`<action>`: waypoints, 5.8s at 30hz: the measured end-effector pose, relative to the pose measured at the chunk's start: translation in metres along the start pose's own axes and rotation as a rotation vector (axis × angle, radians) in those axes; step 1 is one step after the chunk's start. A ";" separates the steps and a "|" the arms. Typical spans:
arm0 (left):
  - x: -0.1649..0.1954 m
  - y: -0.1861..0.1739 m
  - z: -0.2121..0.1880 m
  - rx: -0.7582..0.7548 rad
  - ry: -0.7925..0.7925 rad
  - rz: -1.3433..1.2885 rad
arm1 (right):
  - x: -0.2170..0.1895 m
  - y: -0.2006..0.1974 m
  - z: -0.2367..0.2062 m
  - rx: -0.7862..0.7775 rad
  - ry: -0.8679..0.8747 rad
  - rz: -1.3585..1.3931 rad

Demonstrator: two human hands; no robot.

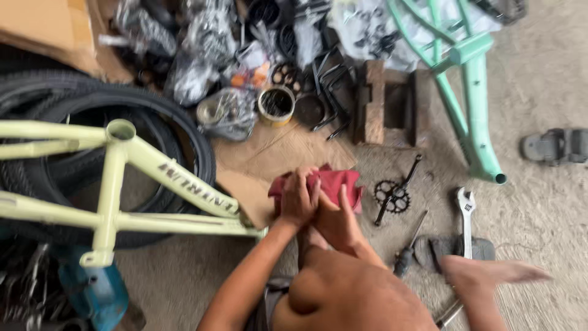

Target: The person tightens a crank arm on a blue bicycle frame using a wrench and adjustable wrench. They then wipe a mint-green bicycle frame with a red cloth and use a hammer to tap a metal part into the frame's bottom bracket area.

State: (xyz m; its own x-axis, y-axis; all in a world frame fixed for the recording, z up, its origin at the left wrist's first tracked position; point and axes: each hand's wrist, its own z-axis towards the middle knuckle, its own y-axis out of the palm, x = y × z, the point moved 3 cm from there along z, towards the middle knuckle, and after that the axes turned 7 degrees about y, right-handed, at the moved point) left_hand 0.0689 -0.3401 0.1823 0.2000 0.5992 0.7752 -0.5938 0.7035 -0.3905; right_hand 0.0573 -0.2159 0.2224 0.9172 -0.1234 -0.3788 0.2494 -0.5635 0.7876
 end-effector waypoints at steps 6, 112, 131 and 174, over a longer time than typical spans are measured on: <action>-0.023 -0.002 0.022 -0.021 -0.539 -0.394 | -0.044 -0.014 -0.035 0.121 -0.257 -0.176; -0.067 0.068 0.010 -0.527 -0.380 0.694 | -0.448 -0.222 -0.069 1.228 -0.836 -1.619; -0.038 0.064 0.056 -0.336 -0.257 0.381 | -0.426 -0.166 -0.149 1.178 -0.736 -1.297; 0.049 0.091 0.099 -0.341 -0.583 -0.384 | -0.208 -0.168 0.057 0.288 -0.202 -0.090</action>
State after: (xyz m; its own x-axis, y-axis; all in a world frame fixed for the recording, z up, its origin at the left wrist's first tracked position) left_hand -0.0527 -0.2848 0.2336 -0.1554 0.0587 0.9861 -0.2740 0.9565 -0.1001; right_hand -0.1934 -0.1423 0.1409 0.8088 -0.2056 -0.5510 0.2018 -0.7829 0.5885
